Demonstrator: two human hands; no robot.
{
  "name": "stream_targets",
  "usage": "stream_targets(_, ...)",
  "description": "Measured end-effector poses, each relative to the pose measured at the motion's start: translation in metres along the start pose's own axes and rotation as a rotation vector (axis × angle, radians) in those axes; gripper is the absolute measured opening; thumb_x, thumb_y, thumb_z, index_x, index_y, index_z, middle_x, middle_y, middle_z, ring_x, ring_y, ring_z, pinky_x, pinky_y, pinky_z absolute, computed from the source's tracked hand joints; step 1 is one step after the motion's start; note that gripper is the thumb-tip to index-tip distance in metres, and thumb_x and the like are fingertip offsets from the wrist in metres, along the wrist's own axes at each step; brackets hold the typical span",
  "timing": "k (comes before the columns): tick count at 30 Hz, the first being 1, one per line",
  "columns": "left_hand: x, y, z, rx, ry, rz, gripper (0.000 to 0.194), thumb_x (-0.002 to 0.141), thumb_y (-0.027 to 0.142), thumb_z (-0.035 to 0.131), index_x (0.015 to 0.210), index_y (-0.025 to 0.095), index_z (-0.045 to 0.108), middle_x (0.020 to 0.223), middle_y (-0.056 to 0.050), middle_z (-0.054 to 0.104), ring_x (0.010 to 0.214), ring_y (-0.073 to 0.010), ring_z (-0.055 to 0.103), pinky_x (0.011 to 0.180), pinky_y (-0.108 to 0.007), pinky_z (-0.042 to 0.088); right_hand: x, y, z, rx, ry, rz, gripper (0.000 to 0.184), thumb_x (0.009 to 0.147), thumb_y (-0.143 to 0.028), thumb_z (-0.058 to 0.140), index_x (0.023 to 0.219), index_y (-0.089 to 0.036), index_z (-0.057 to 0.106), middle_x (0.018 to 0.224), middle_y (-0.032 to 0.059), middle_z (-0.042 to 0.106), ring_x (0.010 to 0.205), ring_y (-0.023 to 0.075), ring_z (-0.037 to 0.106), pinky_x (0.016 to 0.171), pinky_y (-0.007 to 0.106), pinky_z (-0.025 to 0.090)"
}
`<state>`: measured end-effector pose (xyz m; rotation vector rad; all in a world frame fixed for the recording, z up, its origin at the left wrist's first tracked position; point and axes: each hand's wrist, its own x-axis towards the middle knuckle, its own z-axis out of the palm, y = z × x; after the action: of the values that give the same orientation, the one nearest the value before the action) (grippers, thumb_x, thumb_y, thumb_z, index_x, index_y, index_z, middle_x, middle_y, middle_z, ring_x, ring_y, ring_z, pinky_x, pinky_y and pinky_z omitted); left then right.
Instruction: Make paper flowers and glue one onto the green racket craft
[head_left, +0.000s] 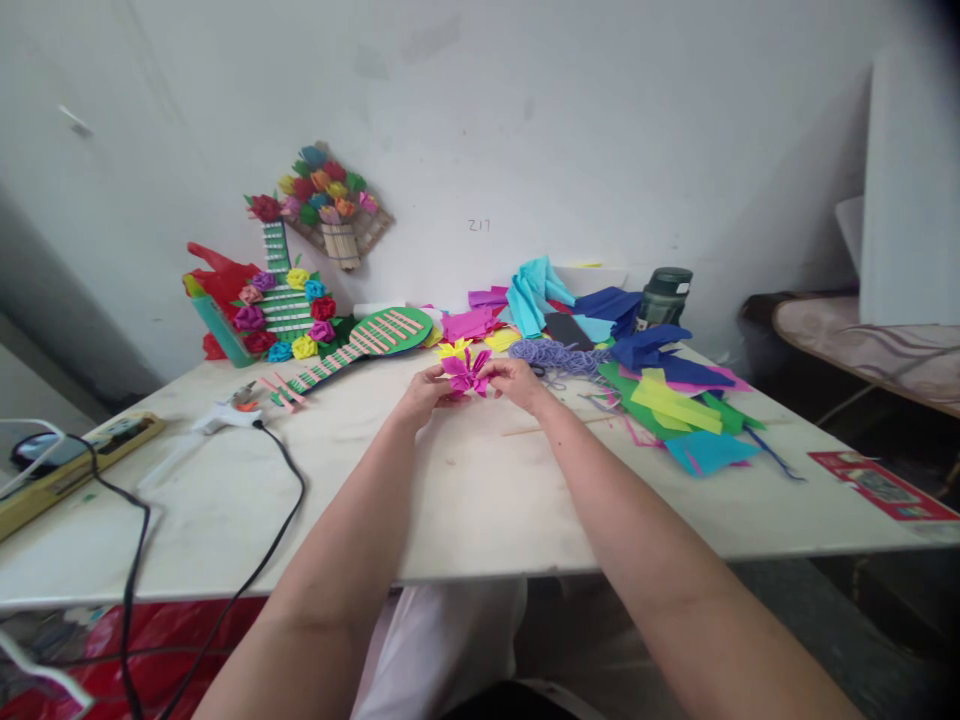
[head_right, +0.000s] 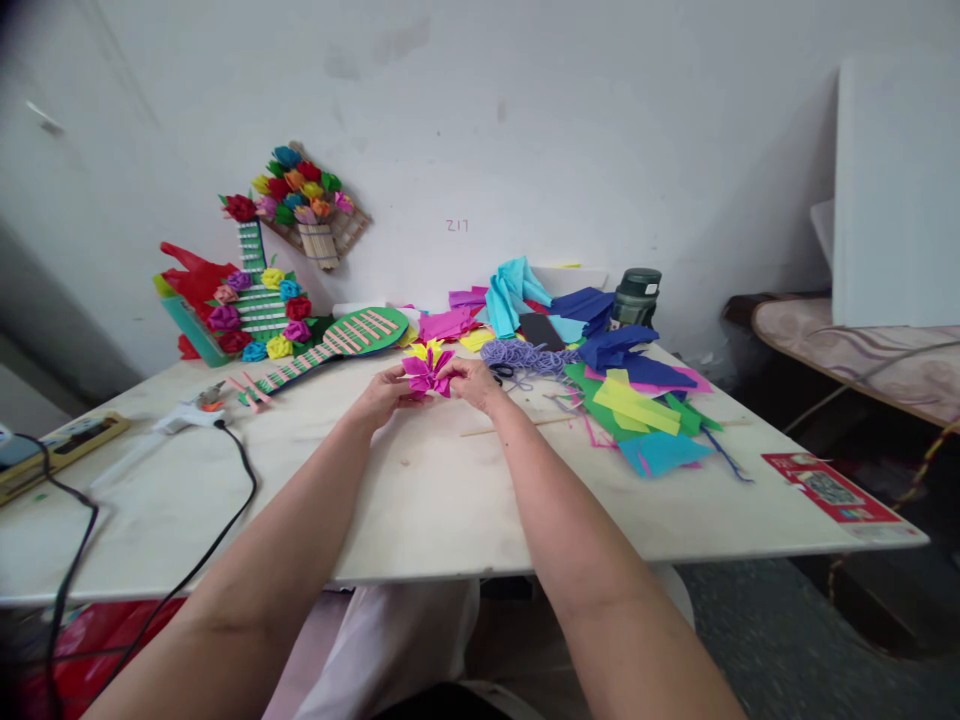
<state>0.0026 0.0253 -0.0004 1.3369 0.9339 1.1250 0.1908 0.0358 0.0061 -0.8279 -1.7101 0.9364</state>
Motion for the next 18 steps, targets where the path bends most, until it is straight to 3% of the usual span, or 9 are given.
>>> stream_targets(3,0.003,-0.004,0.001,-0.016,0.026,0.033,0.047,0.055,0.028,0.076,0.099,0.016,0.064,0.074,-0.004,0.069,0.065,-0.0169,0.066,0.064,-0.028,0.052,-0.001,-0.003,-0.001,0.031,-0.009,0.043,0.021,0.061,-0.012,0.047,0.07,-0.016,0.065,0.068,0.0006,0.061,0.056,0.0108,0.051,0.046,0.022,0.046)
stream_targets(10,0.004,-0.007,0.007,-0.076,0.072,0.026,0.041,0.047,0.018,0.076,0.086,0.015,0.065,0.07,-0.001,0.067,0.063,-0.0139,0.062,0.064,-0.027,0.05,0.004,0.009,0.005,-0.004,0.126,0.088,0.014,0.056,-0.01,0.056,0.068,-0.016,0.057,0.062,-0.0022,0.059,0.05,0.0092,0.051,0.044,0.02,0.044)
stream_targets(18,0.001,-0.003,0.011,-0.132,0.092,-0.017,0.043,0.05,0.014,0.069,0.09,0.017,0.054,0.065,0.002,0.063,0.057,-0.0139,0.061,0.056,-0.027,0.05,0.005,0.014,0.004,-0.091,0.151,0.081,0.017,0.054,-0.007,0.046,0.062,-0.016,0.058,0.058,-0.0017,0.058,0.051,0.0105,0.052,0.05,0.023,0.045)
